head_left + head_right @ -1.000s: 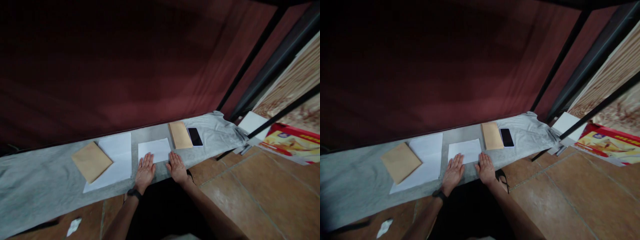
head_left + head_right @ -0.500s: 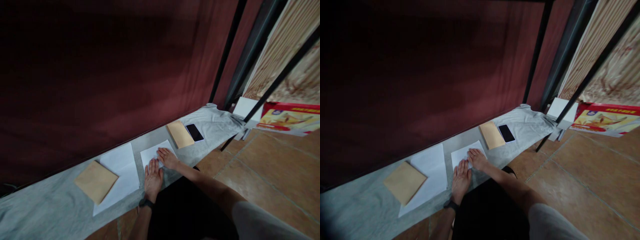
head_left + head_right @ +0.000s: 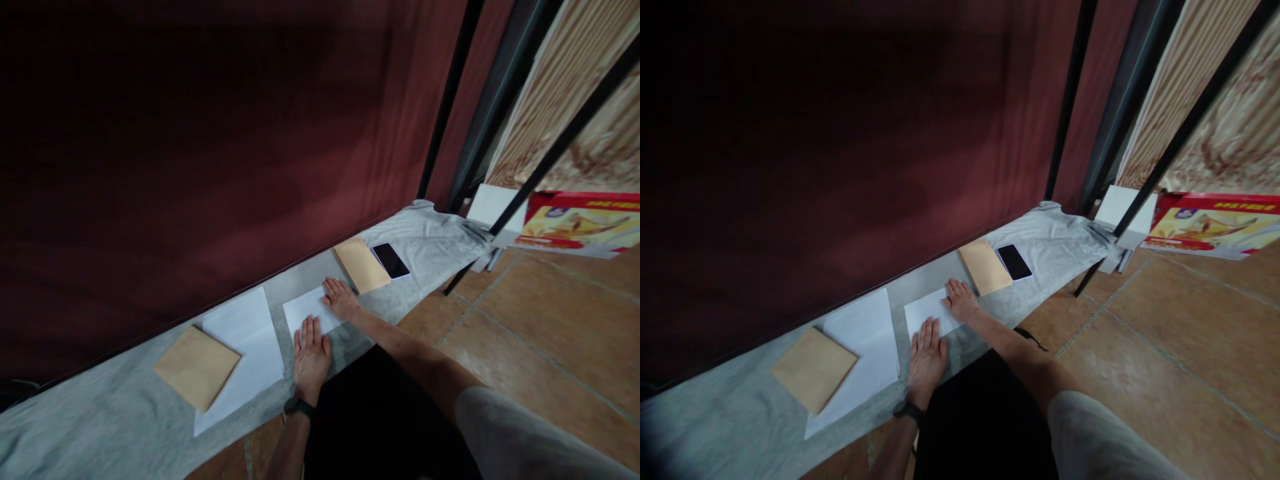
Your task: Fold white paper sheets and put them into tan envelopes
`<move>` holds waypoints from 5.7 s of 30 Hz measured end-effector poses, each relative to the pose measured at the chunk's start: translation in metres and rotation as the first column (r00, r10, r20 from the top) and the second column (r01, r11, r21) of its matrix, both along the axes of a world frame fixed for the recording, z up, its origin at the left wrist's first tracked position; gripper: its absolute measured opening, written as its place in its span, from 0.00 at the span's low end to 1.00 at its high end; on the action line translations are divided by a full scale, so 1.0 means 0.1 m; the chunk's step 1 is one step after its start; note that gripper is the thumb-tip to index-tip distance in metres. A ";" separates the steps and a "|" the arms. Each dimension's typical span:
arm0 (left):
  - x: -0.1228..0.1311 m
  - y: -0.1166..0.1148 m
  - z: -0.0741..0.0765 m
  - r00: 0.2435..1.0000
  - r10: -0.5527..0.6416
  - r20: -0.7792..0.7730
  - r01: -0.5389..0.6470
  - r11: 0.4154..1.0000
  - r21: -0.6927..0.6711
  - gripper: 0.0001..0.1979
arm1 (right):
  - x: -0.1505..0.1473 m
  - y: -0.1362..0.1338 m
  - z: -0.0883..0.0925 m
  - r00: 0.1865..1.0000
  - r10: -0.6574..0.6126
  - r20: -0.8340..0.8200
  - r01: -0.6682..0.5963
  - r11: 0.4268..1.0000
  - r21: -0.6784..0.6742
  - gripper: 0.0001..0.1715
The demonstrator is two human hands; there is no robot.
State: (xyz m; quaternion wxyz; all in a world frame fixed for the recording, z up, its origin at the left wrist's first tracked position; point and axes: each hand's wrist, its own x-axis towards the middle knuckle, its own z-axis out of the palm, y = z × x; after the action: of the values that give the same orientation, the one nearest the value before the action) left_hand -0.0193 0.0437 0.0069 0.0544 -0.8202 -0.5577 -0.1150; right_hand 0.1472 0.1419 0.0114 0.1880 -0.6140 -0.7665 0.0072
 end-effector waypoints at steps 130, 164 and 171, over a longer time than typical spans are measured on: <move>0.04 0.18 -0.08 0.910 0.344 0.230 -0.340 0.939 -0.059 0.30 | 0.05 -1.01 -0.24 0.998 -0.066 -0.020 0.068 0.990 0.123 0.35; -0.18 0.16 0.44 -0.097 0.674 0.732 -0.098 0.726 -0.681 0.08 | 0.07 -1.03 -0.20 0.994 -0.060 -0.089 0.070 0.991 0.117 0.33; -0.01 0.08 0.70 -0.055 0.582 0.811 0.015 0.813 -0.582 0.15 | -0.11 -1.04 0.04 0.956 0.067 -0.284 -0.046 0.996 0.083 0.33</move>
State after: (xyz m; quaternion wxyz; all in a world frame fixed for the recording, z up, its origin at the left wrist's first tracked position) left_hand -0.0203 0.0516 0.0768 -0.5029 -0.3463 -0.6045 -0.5117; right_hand 0.1362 0.0376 0.0156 0.3197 -0.5768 -0.7482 0.0727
